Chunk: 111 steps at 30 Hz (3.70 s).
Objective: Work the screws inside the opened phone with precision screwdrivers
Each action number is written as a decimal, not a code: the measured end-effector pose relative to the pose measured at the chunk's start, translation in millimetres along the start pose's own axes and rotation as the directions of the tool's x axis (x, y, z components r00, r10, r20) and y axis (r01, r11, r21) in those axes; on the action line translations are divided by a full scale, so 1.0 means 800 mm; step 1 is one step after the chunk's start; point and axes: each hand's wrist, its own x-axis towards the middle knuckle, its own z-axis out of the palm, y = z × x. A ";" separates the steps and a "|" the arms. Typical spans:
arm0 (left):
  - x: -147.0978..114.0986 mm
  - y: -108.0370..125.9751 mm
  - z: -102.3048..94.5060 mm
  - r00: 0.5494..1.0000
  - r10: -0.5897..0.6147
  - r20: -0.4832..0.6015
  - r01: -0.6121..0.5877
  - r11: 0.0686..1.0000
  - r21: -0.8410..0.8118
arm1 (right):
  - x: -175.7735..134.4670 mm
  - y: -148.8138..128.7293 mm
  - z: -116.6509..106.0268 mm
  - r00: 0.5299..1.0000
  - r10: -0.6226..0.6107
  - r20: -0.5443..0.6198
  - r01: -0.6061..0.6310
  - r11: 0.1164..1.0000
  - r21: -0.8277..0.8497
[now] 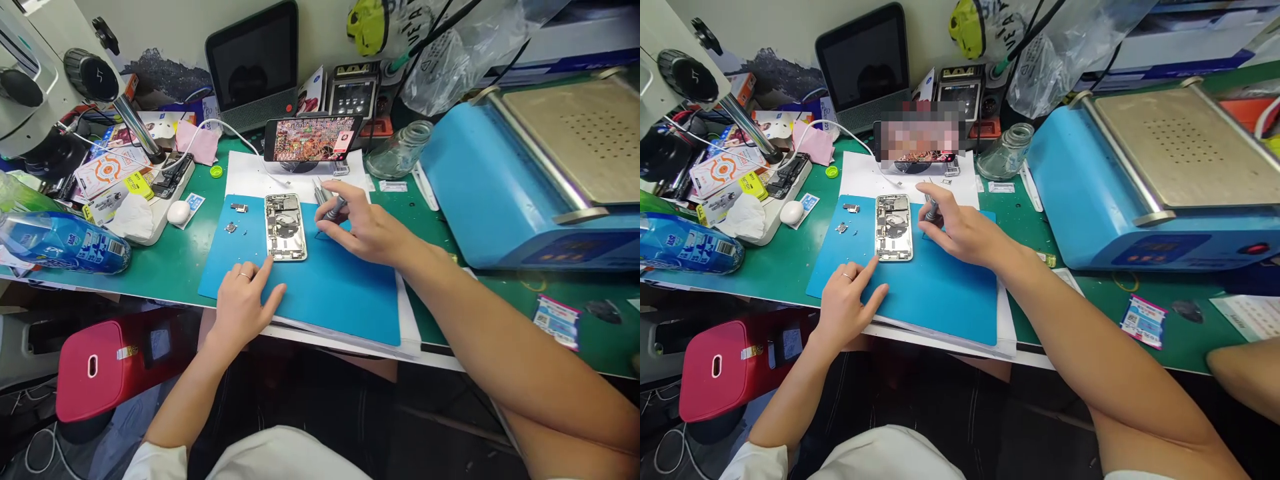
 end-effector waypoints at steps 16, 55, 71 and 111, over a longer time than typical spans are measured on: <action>-0.002 0.003 -0.002 1.000 -0.012 0.007 0.012 0.999 0.040 | 0.023 -0.041 0.087 0.902 -0.282 -0.325 0.343 0.928 0.146; 0.000 0.007 -0.003 0.997 -0.047 0.061 0.044 0.998 0.046 | 0.029 -0.052 0.077 0.939 -0.161 -0.304 0.260 0.910 0.322; 0.000 0.007 -0.003 0.998 -0.052 0.042 0.051 0.998 0.038 | 0.025 -0.048 0.079 0.940 -0.170 -0.295 0.261 0.916 0.306; 0.000 0.008 0.000 0.999 -0.041 0.012 0.041 0.999 0.032 | 0.025 -0.049 0.085 0.943 -0.173 -0.285 0.286 0.862 0.420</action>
